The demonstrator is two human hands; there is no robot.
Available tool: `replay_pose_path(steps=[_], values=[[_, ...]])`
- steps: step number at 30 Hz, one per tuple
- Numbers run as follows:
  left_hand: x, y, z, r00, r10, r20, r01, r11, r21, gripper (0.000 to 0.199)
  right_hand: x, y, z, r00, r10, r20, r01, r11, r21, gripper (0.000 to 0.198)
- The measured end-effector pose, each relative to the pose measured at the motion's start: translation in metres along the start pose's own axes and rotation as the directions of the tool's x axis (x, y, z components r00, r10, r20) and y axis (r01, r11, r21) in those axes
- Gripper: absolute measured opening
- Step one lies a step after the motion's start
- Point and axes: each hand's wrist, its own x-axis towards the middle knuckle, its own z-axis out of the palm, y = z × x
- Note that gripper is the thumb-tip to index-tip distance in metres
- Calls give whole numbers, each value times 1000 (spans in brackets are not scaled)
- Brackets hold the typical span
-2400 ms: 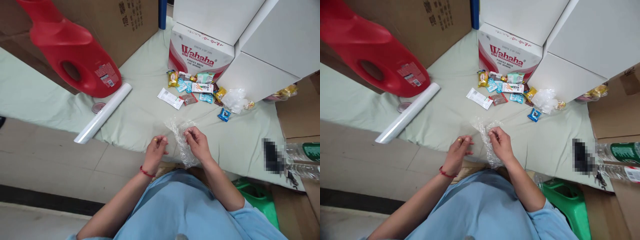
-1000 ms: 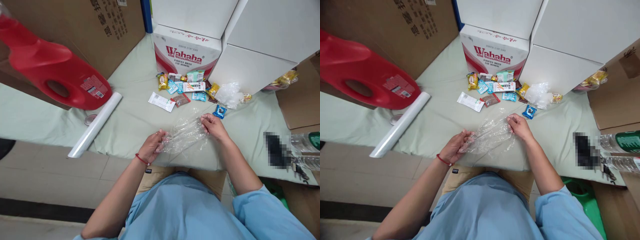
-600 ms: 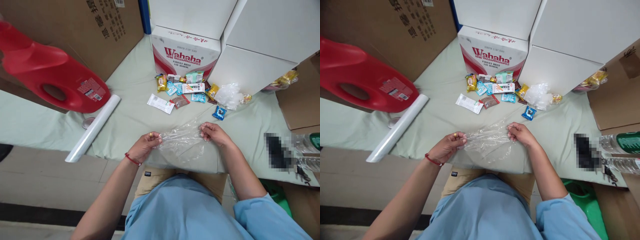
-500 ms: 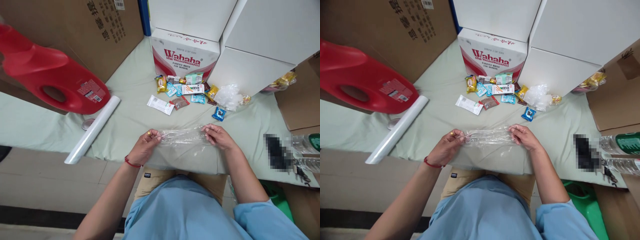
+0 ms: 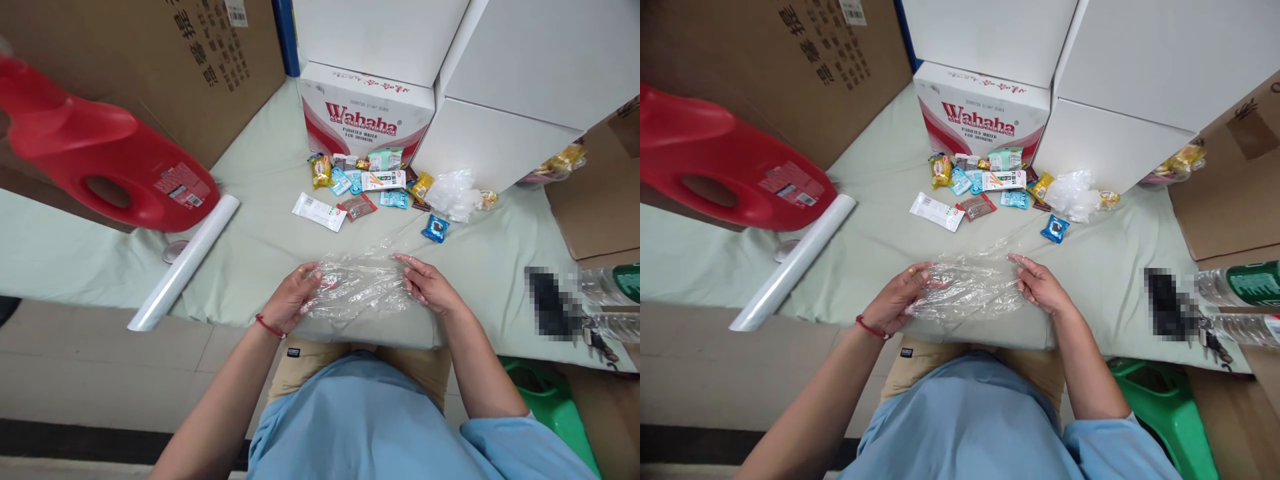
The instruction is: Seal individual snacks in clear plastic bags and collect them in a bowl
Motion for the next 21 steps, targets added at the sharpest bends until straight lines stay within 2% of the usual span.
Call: replay_pose_path(steps=[2,4,6,8,10,12,14,17,19,21], values=[[-3,3,1,995,101,27,-99,993,-58,93,-3,-1,-2,1000,2,-3,-2,1000,13,72],[-4,4,2,970,244,-15,-244,963,-112,116,-6,0,-3,1000,-9,-16,9,999,36,71],[-1,1,3,944,329,-33,-331,936,-117,128,-8,3,-2,1000,-14,-18,15,999,51,73],[1,-3,2,935,354,-11,-354,931,-90,134,-8,6,-1,1000,-16,-15,17,999,50,75],[0,-7,-3,934,358,15,-357,933,-53,135,-8,7,0,1000,-22,-19,22,999,49,76],[-7,-8,-12,938,338,79,-338,941,-8,126,-9,6,0,999,-34,-41,36,998,56,75],[-18,-5,-25,929,286,235,-307,950,55,109,-12,4,-3,998,-54,-43,57,996,67,72],[-34,-2,-41,841,218,496,-312,943,115,94,-16,2,-6,996,-89,32,87,994,67,68],[-38,-1,-46,815,232,531,-337,936,107,102,-16,4,-6,994,-79,77,75,996,53,70],[-37,-3,-45,848,277,452,-348,934,79,112,-14,9,-3,995,-45,84,42,998,37,74]])
